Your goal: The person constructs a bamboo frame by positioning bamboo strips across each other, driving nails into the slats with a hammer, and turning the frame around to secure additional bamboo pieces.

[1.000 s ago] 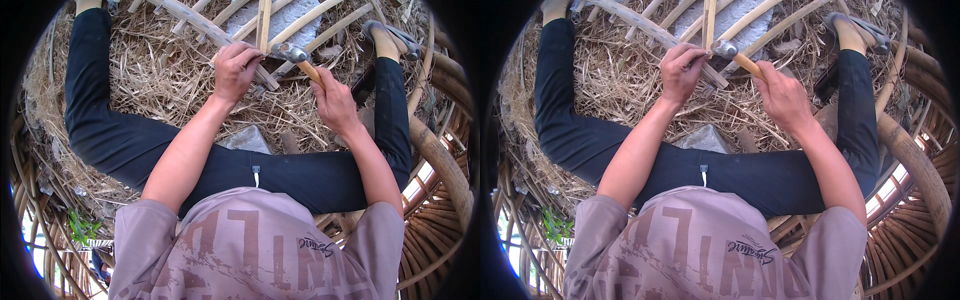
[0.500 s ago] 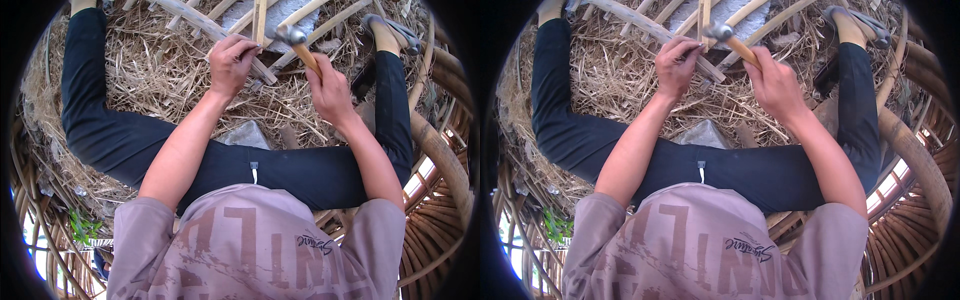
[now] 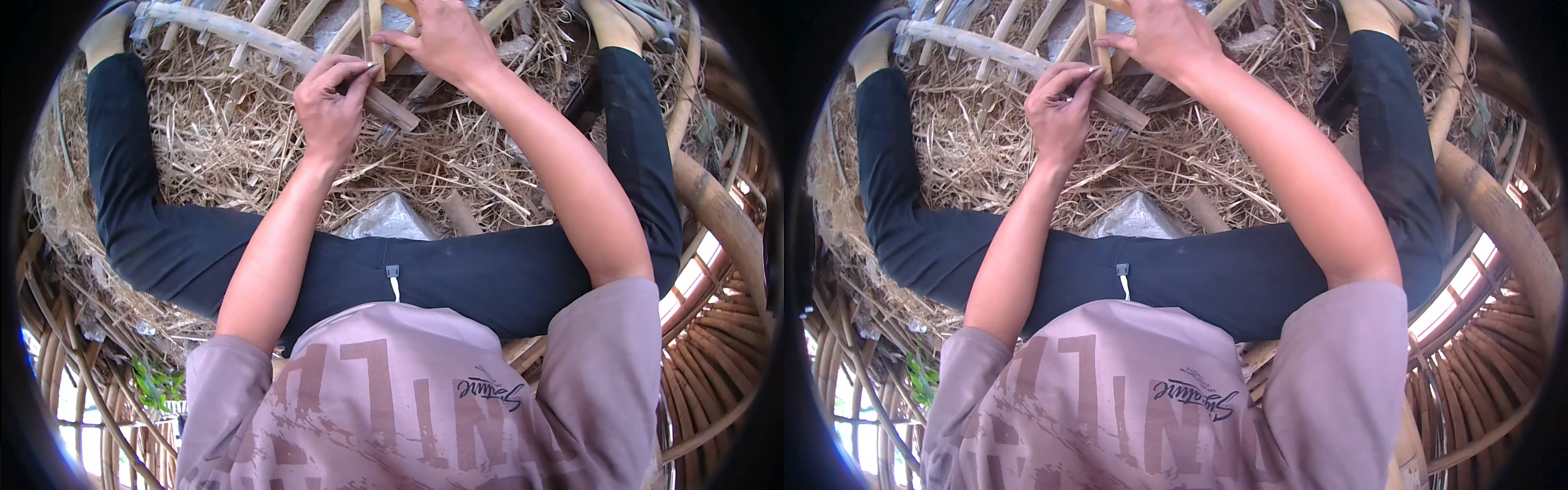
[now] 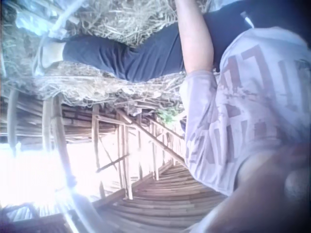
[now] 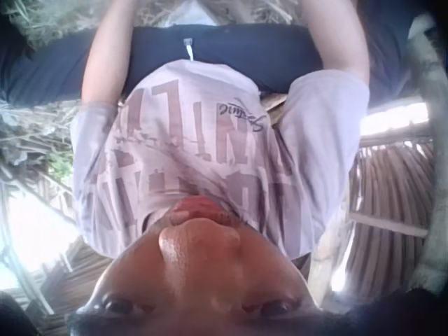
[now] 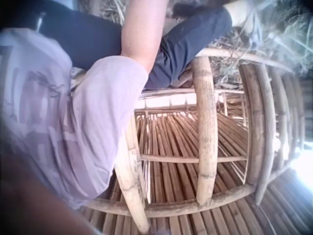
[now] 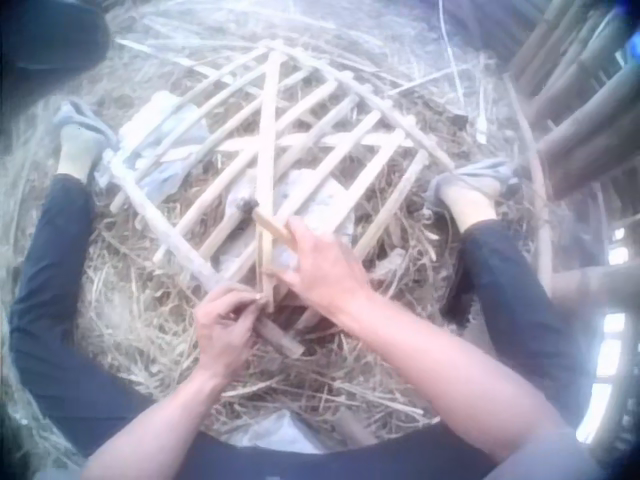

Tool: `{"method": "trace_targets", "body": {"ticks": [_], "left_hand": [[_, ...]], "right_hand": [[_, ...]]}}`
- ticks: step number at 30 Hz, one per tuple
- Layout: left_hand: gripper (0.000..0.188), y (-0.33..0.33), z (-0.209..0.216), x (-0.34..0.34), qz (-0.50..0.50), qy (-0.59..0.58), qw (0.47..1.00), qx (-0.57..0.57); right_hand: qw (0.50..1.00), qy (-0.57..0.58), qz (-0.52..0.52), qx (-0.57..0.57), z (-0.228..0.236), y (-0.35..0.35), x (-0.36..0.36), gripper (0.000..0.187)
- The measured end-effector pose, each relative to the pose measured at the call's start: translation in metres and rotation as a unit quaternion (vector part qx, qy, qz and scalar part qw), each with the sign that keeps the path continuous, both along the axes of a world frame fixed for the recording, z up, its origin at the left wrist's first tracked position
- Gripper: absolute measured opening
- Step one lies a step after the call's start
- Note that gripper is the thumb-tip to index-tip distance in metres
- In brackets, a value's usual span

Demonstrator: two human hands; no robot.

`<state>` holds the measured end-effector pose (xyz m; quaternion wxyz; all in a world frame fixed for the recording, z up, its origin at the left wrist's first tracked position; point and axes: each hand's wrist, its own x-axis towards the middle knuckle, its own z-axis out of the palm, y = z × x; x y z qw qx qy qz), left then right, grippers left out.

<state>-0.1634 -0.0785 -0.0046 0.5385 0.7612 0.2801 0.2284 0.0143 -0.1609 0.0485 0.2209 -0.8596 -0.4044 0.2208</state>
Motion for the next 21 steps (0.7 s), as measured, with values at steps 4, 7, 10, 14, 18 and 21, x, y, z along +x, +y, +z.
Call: {"method": "trace_targets", "body": {"ticks": [4, 7, 10, 14, 18, 21], "left_hand": [[0.011, -0.003, -0.002, 0.002, -0.004, -0.014, 1.000, 0.002], [0.011, -0.001, -0.003, -0.001, 0.008, -0.005, 1.000, 0.004], [0.012, -0.002, -0.005, 0.002, 0.015, 0.001, 0.999, 0.042], [0.011, -0.003, -0.007, 0.005, -0.001, -0.011, 0.997, 0.077], [0.010, 0.001, -0.007, 0.002, -0.015, -0.023, 0.998, 0.048], [0.011, -0.001, -0.010, 0.003, -0.024, -0.035, 0.995, 0.091]], "right_hand": [[1.000, -0.015, 0.014, 0.018, -0.002, -0.004, 0.002, 0.046], [0.999, 0.032, -0.001, 0.010, 0.014, -0.002, -0.003, 0.045], [0.999, 0.039, -0.012, -0.022, 0.006, -0.001, 0.000, 0.045], [1.000, 0.015, -0.003, -0.005, 0.007, -0.008, 0.003, 0.044], [1.000, 0.010, 0.012, -0.018, 0.004, 0.000, 0.001, 0.044], [0.999, 0.028, 0.021, -0.038, 0.010, -0.003, 0.003, 0.046]]}}
